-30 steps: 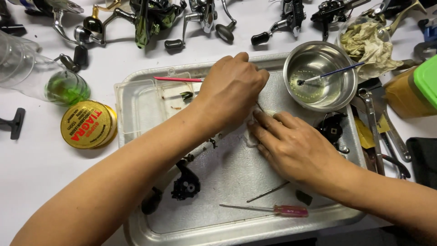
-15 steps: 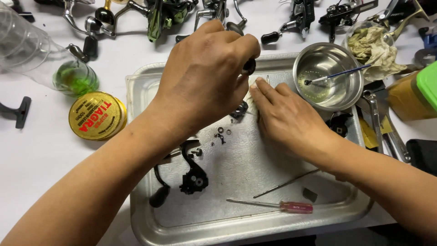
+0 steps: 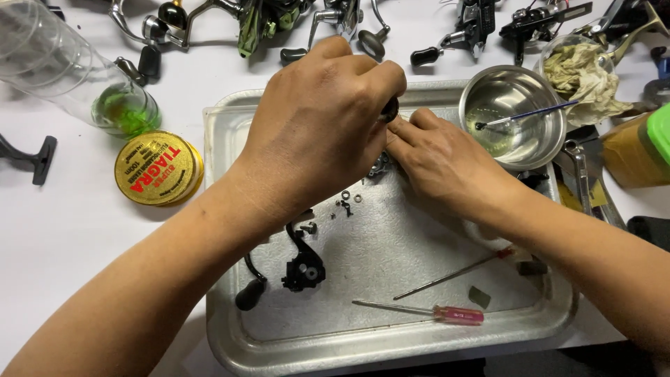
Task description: Cleaning and assembling various small components of a fishing reel on a metal tray using a cloth and small tools.
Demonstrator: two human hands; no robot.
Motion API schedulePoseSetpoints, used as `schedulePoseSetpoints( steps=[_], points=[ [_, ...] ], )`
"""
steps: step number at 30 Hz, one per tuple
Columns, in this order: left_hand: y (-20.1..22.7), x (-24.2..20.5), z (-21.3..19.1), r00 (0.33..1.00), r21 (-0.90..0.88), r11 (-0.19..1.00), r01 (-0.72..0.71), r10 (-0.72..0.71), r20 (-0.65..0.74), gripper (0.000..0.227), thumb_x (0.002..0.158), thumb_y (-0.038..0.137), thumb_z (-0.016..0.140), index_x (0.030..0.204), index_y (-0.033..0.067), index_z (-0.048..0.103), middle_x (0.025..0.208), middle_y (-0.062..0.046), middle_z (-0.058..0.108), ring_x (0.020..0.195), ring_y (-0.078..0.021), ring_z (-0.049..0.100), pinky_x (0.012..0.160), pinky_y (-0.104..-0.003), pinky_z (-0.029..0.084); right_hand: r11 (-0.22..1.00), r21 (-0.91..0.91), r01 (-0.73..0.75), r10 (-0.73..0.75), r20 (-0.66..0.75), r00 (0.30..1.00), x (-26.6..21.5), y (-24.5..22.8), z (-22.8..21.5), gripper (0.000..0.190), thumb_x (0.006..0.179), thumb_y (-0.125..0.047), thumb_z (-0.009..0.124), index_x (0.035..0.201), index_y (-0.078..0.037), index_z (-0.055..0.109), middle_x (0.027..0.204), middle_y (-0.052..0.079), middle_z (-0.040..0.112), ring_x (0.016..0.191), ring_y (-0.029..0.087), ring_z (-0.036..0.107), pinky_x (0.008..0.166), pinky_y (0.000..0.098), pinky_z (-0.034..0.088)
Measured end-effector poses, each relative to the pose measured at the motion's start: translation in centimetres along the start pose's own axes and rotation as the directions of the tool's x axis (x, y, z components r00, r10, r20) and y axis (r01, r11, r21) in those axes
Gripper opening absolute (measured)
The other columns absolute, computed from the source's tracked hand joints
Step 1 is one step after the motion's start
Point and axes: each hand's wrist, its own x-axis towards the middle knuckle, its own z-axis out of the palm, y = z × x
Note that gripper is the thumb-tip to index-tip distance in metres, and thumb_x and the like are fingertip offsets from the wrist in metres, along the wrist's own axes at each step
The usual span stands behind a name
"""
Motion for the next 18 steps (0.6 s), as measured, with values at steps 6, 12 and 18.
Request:
schedulePoseSetpoints(
  steps=[6, 12, 18],
  points=[
    [0.3, 0.2, -0.3, 1.0, 0.009, 1.0, 0.005, -0.005, 0.02, 0.022, 0.074, 0.015, 0.077, 0.087, 0.011, 0.059, 0.075, -0.004, 0.063, 0.081, -0.0308, 0.058, 0.051, -0.046, 0.049, 0.997, -0.071, -0.028, 0.03, 0.032, 0.999, -0.1, -0.2, 0.2, 0.029, 0.088, -0.004, 0.048, 0.113, -0.007, 0.061, 0.102, 0.01, 0.063, 0.073, 0.029, 0.053, 0.07, 0.0427, 0.05],
    [0.2, -0.4, -1.5, 0.999, 0.036, 0.999, 0.005, -0.006, 0.04, 0.019, 0.081, 0.019, 0.077, 0.086, 0.011, 0.061, 0.077, -0.004, 0.067, 0.081, -0.0316, 0.059, 0.055, -0.046, 0.049, 0.951, -0.302, -0.068, 0.07, -0.002, 0.998, -2.6, -2.0, 1.1, 0.055, 0.093, -0.01, 0.04, 0.144, 0.009, 0.051, 0.141, 0.029, 0.057, 0.09, 0.031, 0.062, 0.089, 0.0368, 0.052],
    [0.7, -1.0, -2.2, 0.997, 0.053, 0.999, -0.012, 0.009, 0.072, 0.015, 0.079, 0.014, 0.072, 0.087, 0.0108, 0.06, 0.077, -0.004, 0.065, 0.082, -0.0311, 0.058, 0.051, -0.046, 0.049, 0.96, -0.278, -0.035, 0.06, 0.083, 0.995, -5.5, -4.1, 0.0, 0.062, 0.088, -0.008, 0.041, 0.148, 0.008, 0.044, 0.15, 0.03, 0.052, 0.116, 0.031, 0.061, 0.097, 0.0348, 0.047]
  ],
)
